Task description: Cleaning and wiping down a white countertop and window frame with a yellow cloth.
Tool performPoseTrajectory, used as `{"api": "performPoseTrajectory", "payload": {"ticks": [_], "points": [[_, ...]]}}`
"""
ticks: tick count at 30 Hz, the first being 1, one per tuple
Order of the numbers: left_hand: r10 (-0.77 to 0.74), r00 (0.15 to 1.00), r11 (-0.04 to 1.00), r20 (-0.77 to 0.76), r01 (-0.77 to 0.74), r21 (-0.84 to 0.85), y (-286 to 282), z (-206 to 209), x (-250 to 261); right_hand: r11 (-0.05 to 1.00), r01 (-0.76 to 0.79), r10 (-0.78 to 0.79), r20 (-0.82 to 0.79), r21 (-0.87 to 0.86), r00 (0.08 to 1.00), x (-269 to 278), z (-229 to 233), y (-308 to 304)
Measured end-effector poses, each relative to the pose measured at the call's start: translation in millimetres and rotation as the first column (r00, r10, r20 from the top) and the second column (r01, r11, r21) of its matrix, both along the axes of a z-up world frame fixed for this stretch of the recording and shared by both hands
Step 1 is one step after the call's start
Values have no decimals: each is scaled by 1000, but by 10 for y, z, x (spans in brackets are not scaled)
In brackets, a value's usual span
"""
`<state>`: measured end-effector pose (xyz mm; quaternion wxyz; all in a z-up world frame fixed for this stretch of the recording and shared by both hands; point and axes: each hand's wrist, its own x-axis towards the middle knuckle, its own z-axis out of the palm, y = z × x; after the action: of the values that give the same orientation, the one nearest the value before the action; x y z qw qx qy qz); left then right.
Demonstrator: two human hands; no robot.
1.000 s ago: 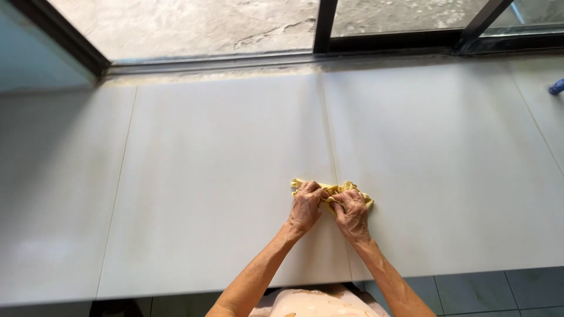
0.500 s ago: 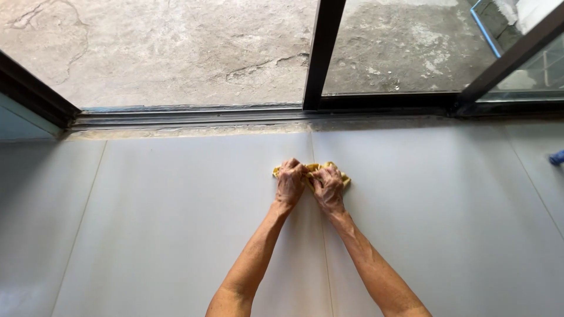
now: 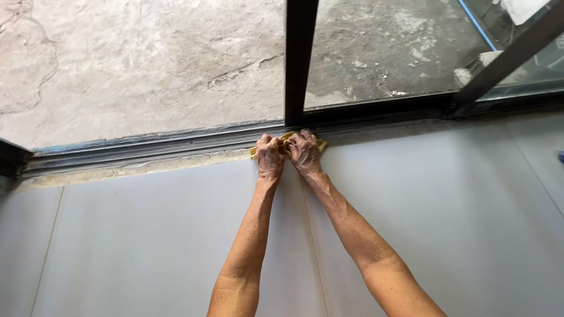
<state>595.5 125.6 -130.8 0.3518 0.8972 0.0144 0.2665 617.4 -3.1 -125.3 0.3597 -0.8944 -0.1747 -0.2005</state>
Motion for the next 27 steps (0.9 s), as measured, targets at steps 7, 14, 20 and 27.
{"api": "performPoseTrajectory", "payload": {"ticks": [7, 14, 20, 27], "points": [[-87, 987, 995, -133, 92, 31, -5, 98, -666, 998, -10, 13, 52, -62, 999, -681, 80, -108], [-205, 955, 976, -212, 217, 32, -22, 466, -2242, 988, -120, 110, -103, -96, 989, -2118, 202, -397], [-210, 956, 977, -206, 201, -66, 44, 396, -3067, 980, -197, 196, -138, 9, 971, -2879, 464, -307], [-139, 990, 990, -14, 138, -38, 359, 384, -2186, 988, -153, 153, -27, -12, 988, -2184, 247, 88]]}}
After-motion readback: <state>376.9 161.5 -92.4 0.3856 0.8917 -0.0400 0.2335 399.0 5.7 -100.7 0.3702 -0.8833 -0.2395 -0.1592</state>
